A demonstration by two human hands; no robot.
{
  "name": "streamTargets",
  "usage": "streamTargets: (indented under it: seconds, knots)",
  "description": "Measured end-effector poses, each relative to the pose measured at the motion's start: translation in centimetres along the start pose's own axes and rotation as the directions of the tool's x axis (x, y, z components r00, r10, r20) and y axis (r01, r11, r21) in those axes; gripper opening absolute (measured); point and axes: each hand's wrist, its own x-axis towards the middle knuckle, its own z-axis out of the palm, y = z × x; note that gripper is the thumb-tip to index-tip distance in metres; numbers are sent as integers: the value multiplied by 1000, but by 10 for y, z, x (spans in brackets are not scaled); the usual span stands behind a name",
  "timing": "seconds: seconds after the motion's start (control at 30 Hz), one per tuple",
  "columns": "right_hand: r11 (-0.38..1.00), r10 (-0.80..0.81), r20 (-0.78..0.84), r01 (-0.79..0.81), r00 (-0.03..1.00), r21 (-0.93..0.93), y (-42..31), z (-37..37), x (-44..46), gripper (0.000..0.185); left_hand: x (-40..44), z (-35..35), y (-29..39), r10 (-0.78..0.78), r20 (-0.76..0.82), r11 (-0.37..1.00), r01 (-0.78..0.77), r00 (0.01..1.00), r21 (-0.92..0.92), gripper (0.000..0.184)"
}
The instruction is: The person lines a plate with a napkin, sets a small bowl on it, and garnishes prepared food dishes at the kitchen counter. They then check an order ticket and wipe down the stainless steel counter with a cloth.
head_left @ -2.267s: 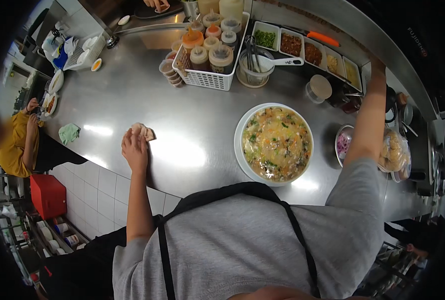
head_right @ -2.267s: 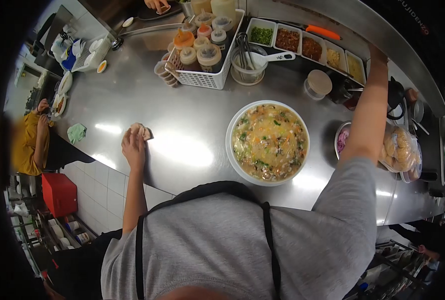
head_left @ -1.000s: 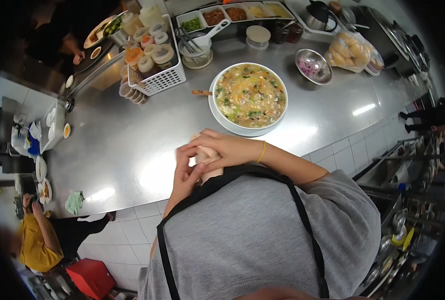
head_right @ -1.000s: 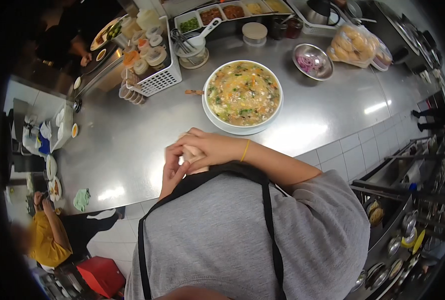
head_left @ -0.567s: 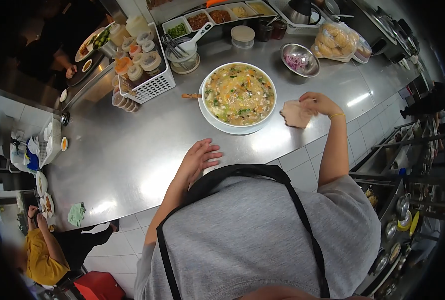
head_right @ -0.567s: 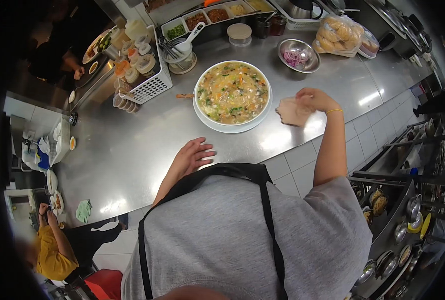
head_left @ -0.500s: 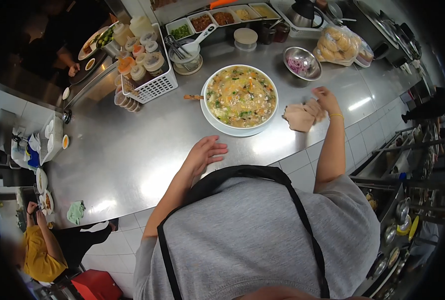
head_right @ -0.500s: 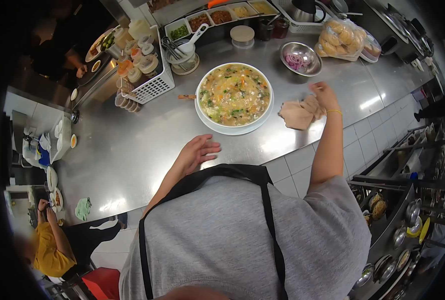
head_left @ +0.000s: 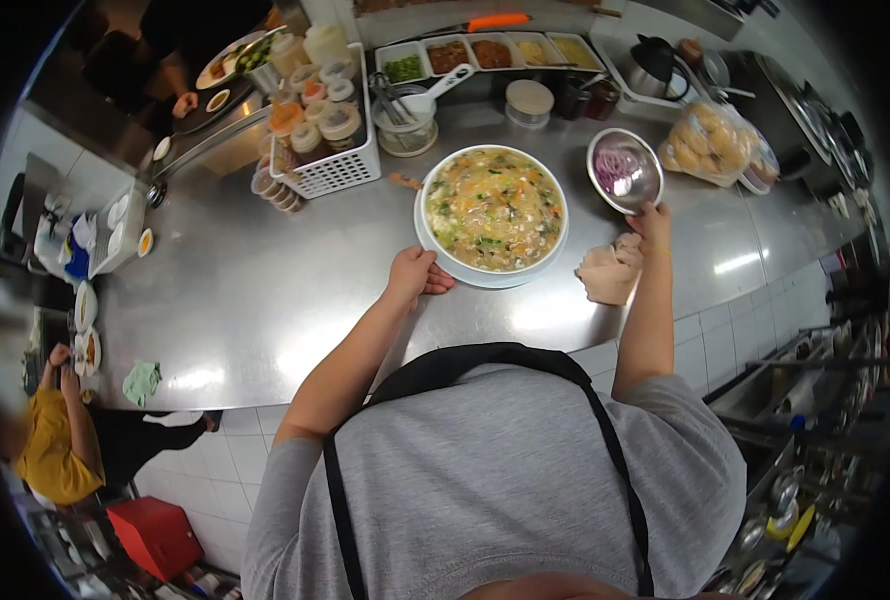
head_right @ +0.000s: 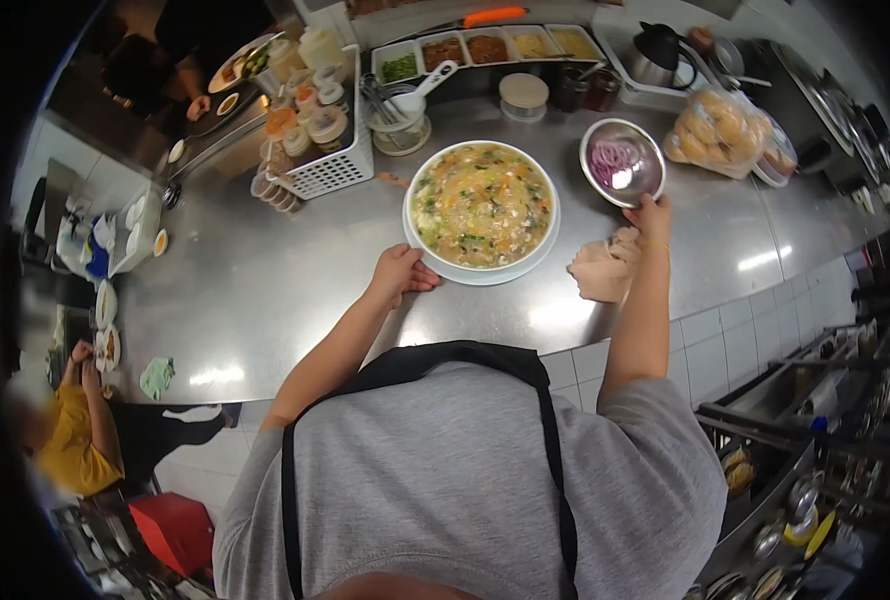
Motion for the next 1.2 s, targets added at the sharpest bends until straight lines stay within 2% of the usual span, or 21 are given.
streamTargets:
  seconds: [0.13, 0.23, 0.27, 0.3, 0.37, 0.43, 0.5, 0.57, 0.63, 0.7, 0.77, 0.83, 0.93, 1.0, 1.03, 1.1, 1.17, 1.2]
  knots:
    - [1000, 6, 47, -6, 999, -5, -3, -14, -5, 18, 15, -11, 14, 13, -24, 999, -12, 1000, 47, 17]
    - [1000, 16, 122, -14, 992, -14, 2, -26, 3, 26, 21, -17, 16, 62, -66, 998, -61, 996, 18, 20]
    - [916, -264, -43, 236, 964, -325, 14, -32, 15, 33, 18, -19, 17, 57, -69, 998, -58, 996, -8, 21]
    - [682, -556, -108, 378, 824, -626, 22, -32, 20, 40, 14, -23, 17, 63, -81, 998, -64, 995, -11, 21]
    - [704, -594, -137, 430, 793, -564, -5, -14, -4, 44, 4, -33, 13, 174, -70, 973, -183, 982, -144, 20]
    - [724, -620, -174, 472, 765, -503, -33, 12, -36, 48, -12, -54, -2, 243, -86, 962, -251, 966, -105, 20]
    - [582, -771, -24, 690, 636, -431, -49, 43, -52, 40, -32, -86, -18, 319, -148, 945, -326, 936, -24, 19]
    - [509, -799, 125, 773, 588, -377, -56, 78, -58, 35, -54, -125, -32, 363, -293, 926, -378, 884, 9, 17]
    - [566, -725, 282, 777, 628, -275, -71, 126, -100, 32, -75, -167, -47, 375, -492, 908, -417, 785, 27, 18]
    - [516, -702, 509, 849, 497, -118, -69, 176, -118, 30, -93, -214, -65, 412, -629, 868, -495, 659, 49, 17]
    - [563, -638, 641, 826, 427, 9, -69, 226, -152, 30, -109, -255, -79, 420, -725, 836, -543, 547, 75, 16]
    - [538, -607, 720, 841, 336, 62, -76, 269, -188, 30, -122, -279, -85, 401, -775, 837, -540, 489, 92, 15]
    - [596, -559, 778, 791, 287, 136, -67, 331, -212, 34, -130, -288, -88, 421, -772, 814, -574, 477, 88, 12]
    - [600, -394, 863, 800, 316, -19, -71, 361, -233, 42, -126, -286, -93, 491, -733, 801, -575, 471, 166, 10]
    - [600, -396, 862, 800, 315, -17, -65, 378, -235, 42, -125, -283, -94, 522, -717, 800, -556, 462, 224, 10]
    - [193, -492, 814, 951, 308, -242, -50, 410, -233, 48, -123, -280, -94, 551, -709, 797, -529, 440, 291, 10]
    - [141, -476, 826, 953, 303, -269, -54, 427, -238, 51, -121, -283, -96, 549, -704, 802, -522, 450, 292, 10]
    - [154, -371, 851, 928, 372, -338, -57, 434, -240, 53, -122, -282, -95, 550, -699, 803, -521, 458, 291, 10]
